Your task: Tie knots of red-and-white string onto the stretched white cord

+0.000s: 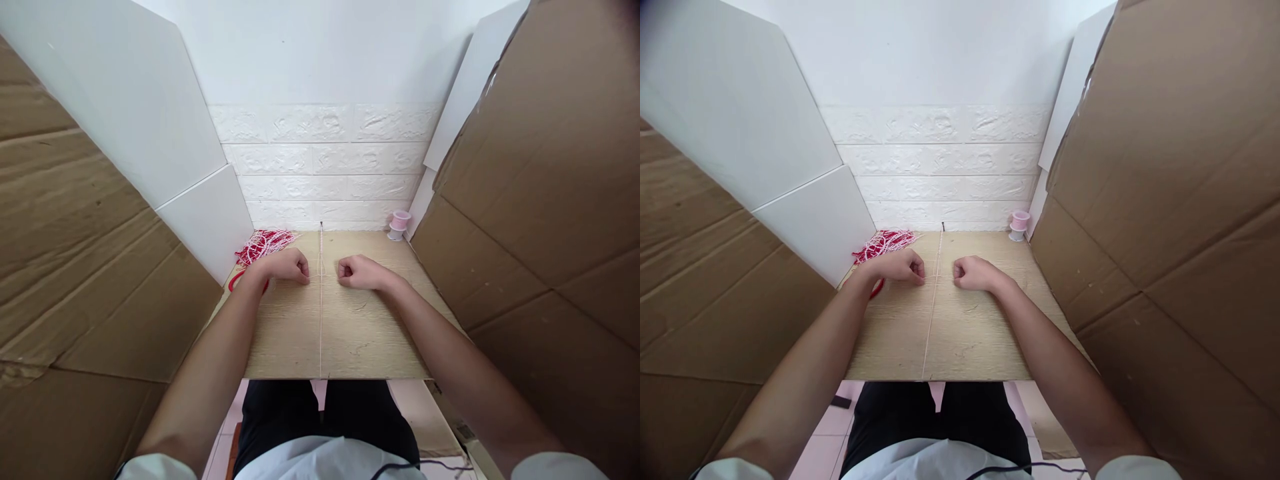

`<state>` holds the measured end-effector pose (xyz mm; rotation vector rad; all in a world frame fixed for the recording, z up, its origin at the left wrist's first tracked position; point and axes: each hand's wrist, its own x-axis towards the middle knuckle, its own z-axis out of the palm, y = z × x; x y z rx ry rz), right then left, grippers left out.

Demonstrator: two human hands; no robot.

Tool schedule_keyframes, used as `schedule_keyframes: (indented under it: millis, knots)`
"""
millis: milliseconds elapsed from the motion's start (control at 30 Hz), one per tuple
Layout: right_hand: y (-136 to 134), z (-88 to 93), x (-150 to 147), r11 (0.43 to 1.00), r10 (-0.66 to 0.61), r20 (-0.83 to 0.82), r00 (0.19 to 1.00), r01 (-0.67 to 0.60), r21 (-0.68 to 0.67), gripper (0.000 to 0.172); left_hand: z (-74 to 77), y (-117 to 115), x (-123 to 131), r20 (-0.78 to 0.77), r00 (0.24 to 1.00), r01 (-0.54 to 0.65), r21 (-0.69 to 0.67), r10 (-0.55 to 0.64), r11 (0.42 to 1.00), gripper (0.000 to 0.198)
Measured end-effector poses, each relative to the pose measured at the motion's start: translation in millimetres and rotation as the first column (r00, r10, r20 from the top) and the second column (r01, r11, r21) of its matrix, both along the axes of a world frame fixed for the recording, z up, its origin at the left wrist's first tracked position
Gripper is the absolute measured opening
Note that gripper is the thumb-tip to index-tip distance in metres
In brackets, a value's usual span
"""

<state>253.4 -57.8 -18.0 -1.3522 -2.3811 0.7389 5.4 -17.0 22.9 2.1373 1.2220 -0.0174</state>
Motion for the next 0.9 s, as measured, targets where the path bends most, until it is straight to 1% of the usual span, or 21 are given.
schedule_keyframes:
  millis: [67, 200, 267, 333, 433, 567, 733, 800, 900]
  knots:
    - [-1, 0.3, 0, 1.0, -0.017, 0.003, 1.0, 0.017, 0.018, 0.004, 0.8, -1, 0, 0.02, 1.0, 0.005, -0.002, -0.005, 1.0, 0.031]
    - [-5, -2.0, -9, 0.991, -0.083, -0.025, 0.996, 0.085, 0.106, 0.014, -2.2, -4, 7, 0.063, 0.997, 0.051, 0.036, -0.053, 0.998, 0.034]
    - [-5, -4.0, -14, 0.988, -0.078, -0.039, 0.996, 0.082, 0.133, 0.011, -3.5, -5, 10, 0.075, 0.995, 0.068, 0.048, -0.071, 0.997, 0.032]
    - [-5, -5.1, -15, 0.99, -0.049, -0.051, 0.998, 0.055, 0.13, 0.006, -3.6, -6, 11, 0.076, 0.994, 0.073, 0.051, -0.077, 0.996, 0.03]
    - [-3, -4.4, -12, 0.996, -0.014, -0.053, 0.998, 0.019, 0.085, 0.003, -2.2, -4, 9, 0.053, 0.996, 0.07, 0.022, -0.071, 0.997, 0.027]
    - [-1, -1.9, -6, 0.999, -0.017, -0.016, 1.0, 0.018, 0.044, 0.001, -1.1, -3, 6, 0.053, 0.994, 0.097, -0.033, -0.095, 0.995, 0.029]
    - [-4, -4.9, -14, 0.989, -0.073, -0.042, 0.996, 0.078, 0.126, 0.017, -2.1, -7, 12, 0.093, 0.993, 0.074, -0.016, -0.073, 0.997, 0.034]
    - [-5, -8.3, -20, 0.985, -0.075, -0.053, 0.996, 0.082, 0.154, 0.016, -2.9, -8, 14, 0.092, 0.994, 0.064, 0.005, -0.064, 0.998, 0.032]
    - [-4, -12.8, -26, 0.985, -0.059, -0.076, 0.995, 0.07, 0.155, 0.01, -4.0, -9, 16, 0.098, 0.993, 0.057, 0.02, -0.059, 0.998, 0.028]
